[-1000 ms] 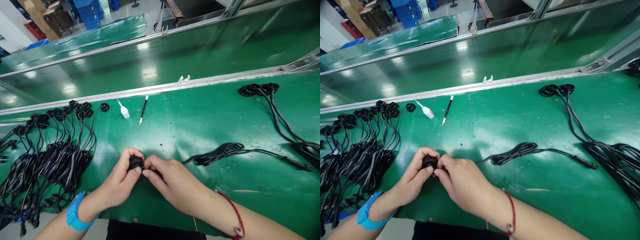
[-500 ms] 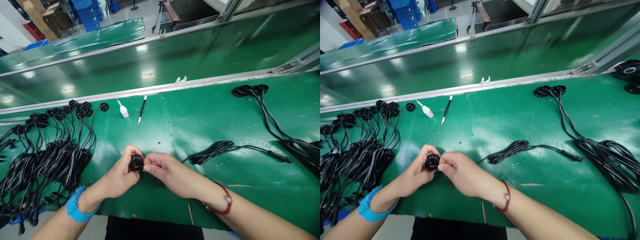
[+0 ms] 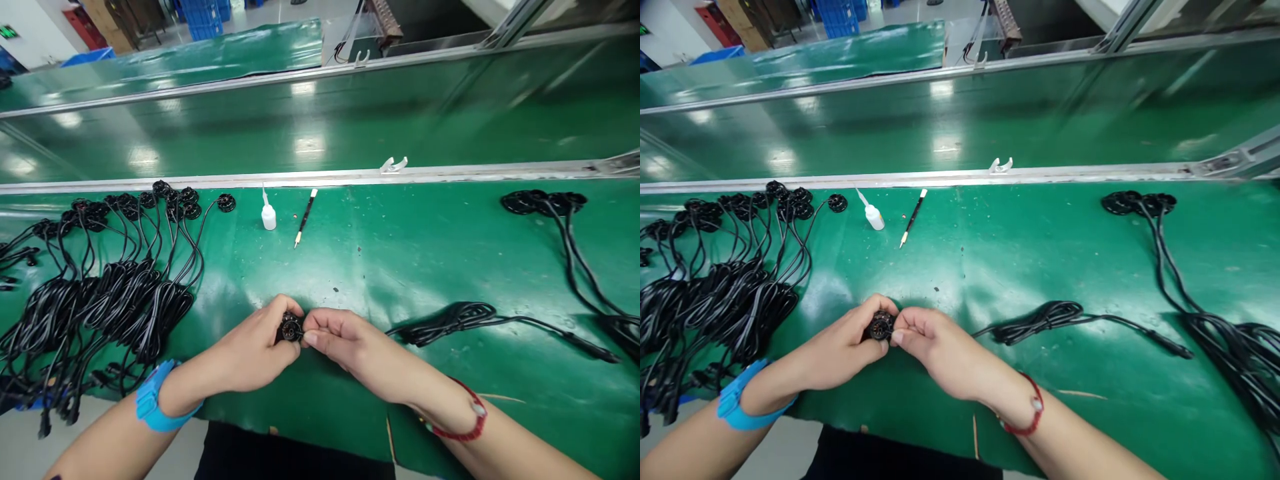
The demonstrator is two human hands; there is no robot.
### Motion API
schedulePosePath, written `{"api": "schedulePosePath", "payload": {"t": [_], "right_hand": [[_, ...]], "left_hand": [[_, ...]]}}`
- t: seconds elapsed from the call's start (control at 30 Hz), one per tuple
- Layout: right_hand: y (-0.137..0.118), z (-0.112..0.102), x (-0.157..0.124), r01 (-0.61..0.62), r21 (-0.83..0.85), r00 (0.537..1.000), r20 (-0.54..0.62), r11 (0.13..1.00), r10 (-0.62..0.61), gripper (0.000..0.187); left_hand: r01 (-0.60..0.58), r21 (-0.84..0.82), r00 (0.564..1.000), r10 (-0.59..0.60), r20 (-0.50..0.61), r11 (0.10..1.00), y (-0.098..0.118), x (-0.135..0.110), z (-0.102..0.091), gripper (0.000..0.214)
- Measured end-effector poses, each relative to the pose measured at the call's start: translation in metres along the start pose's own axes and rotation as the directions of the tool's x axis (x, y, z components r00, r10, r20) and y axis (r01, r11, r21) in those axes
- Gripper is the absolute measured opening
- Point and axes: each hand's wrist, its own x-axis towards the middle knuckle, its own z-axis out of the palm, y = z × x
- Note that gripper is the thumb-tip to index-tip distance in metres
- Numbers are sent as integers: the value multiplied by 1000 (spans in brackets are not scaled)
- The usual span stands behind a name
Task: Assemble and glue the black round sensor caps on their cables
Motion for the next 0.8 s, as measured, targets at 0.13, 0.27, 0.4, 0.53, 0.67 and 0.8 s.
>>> {"api": "schedulePosePath", "payload": {"t": [0.13, 0.27, 0.4, 0.53, 0.67, 0.8], "right_hand": [[-3, -1, -2, -4, -35, 1000, -12, 999, 3, 27], [-4, -1, -3, 24, -26, 1000, -11, 999, -24, 28], [-4, -2, -4, 41, -23, 999, -10, 999, -41, 27], [-8, -3, -7, 52, -56, 999, 18, 997, -51, 24], [-14, -4, -10, 68, -74, 996, 64, 995, -63, 22], [-17, -4, -11, 107, -97, 993, 66, 990, -101, 22]], "left_hand": [[0, -147, 997, 12, 77, 989, -4, 2, -2, 26], [36, -391, 991, 17, 132, 920, -10, 4, 1, 17], [20, -469, 996, 25, 90, 883, -10, 6, 7, 12], [5, -466, 998, 26, 59, 885, -8, 6, 10, 9], [-39, -454, 996, 70, 51, 890, -8, 4, 10, 9], [-34, -491, 993, 85, 82, 871, -11, 4, 8, 13]]}}
